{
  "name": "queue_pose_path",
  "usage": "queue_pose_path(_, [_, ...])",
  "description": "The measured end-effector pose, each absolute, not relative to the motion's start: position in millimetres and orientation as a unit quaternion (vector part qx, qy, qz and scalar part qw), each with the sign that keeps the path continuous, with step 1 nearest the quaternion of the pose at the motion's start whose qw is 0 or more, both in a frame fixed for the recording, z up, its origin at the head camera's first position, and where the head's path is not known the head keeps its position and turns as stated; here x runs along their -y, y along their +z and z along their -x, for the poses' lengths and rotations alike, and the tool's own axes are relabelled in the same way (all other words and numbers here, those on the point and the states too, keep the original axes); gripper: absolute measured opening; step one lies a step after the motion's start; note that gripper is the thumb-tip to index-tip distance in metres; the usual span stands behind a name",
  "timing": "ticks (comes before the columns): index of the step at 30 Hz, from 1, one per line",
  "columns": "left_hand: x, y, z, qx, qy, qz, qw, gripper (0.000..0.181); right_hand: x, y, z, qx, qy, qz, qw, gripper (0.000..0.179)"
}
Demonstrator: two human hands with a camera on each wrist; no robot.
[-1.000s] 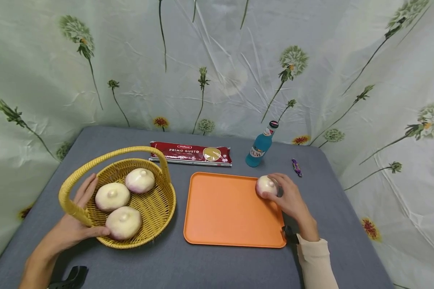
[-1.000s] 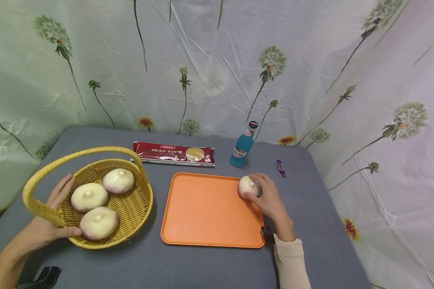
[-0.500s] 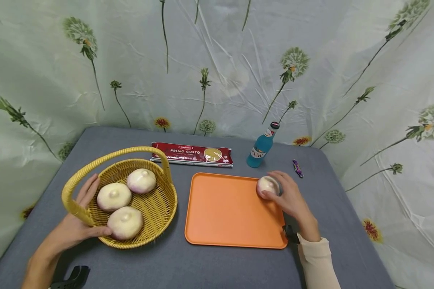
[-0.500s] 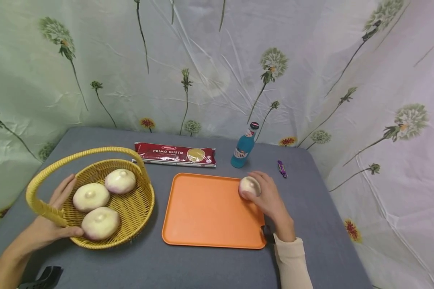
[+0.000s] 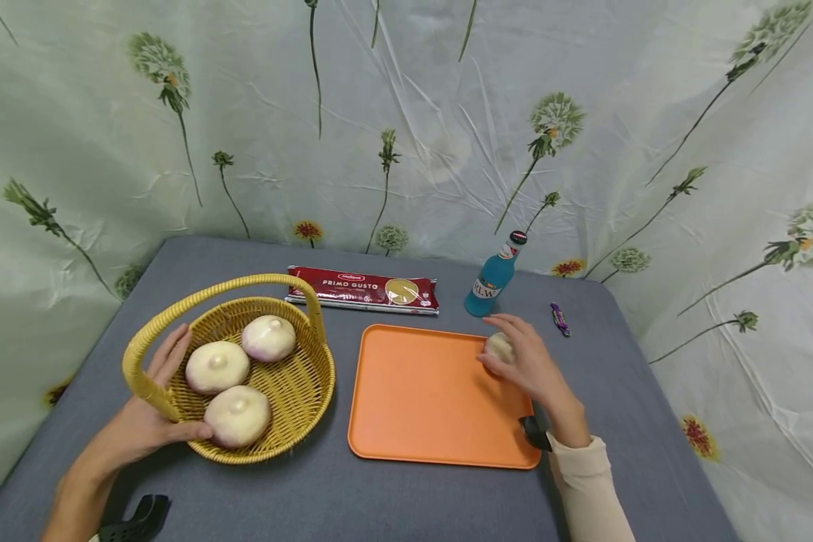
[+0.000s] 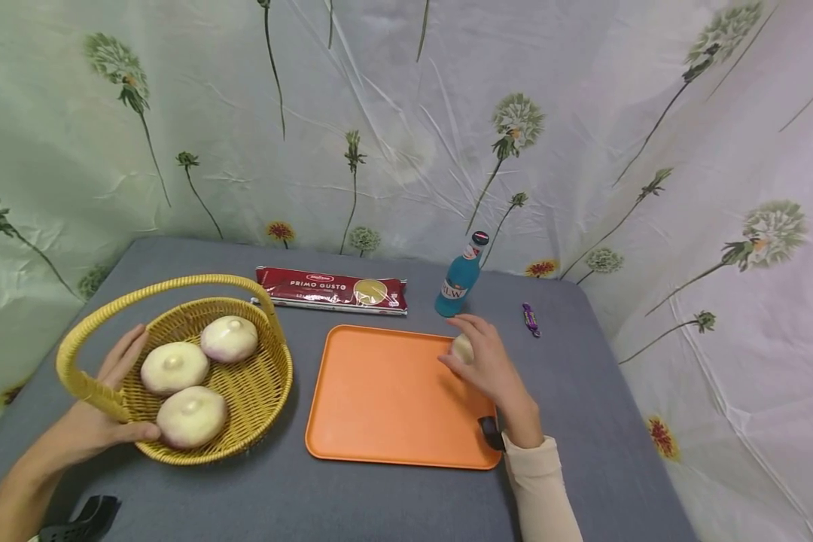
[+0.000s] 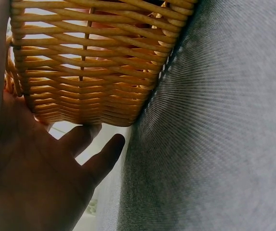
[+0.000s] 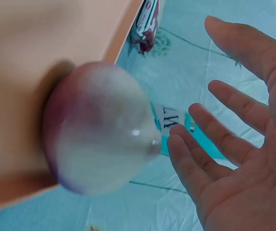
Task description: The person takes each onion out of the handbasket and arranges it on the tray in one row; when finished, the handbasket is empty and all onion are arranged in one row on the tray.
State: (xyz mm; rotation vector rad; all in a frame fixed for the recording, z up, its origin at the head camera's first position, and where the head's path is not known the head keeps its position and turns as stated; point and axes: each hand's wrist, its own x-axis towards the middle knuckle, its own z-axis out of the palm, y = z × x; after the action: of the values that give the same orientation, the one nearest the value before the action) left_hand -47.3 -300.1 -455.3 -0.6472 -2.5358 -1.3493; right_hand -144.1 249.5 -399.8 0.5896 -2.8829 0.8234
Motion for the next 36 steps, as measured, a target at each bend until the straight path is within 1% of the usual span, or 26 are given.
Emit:
queue_pose_path(7, [300, -457, 48, 0.855, -0.454, 0.228, 0.107, 0.143, -235, -400, 143, 0.942, 0.26, -0.208, 0.049, 0.059])
queue_pose_path(16, [300, -456, 48, 0.855, -0.454, 0.227, 0.105, 0.142, -219, -398, 142, 0.937, 0.25, -0.238, 0.052, 0.059])
queue_pose_path(23, [301, -455, 49, 0.857, -0.45, 0.228, 0.107, 0.143, -209, -395, 139, 0.935, 0.258, -0.239, 0.037, 0.06])
queue_pose_path(29, [299, -453, 49, 0.857, -0.449, 0.23, 0.108, 0.143, -201, -392, 139, 0.931, 0.264, -0.25, 0.039, 0.058])
queue_pose_path(36, [301, -456, 48, 0.856, -0.449, 0.23, 0.11, 0.143, -189, -389, 138, 0.928, 0.266, -0.259, 0.026, 0.059])
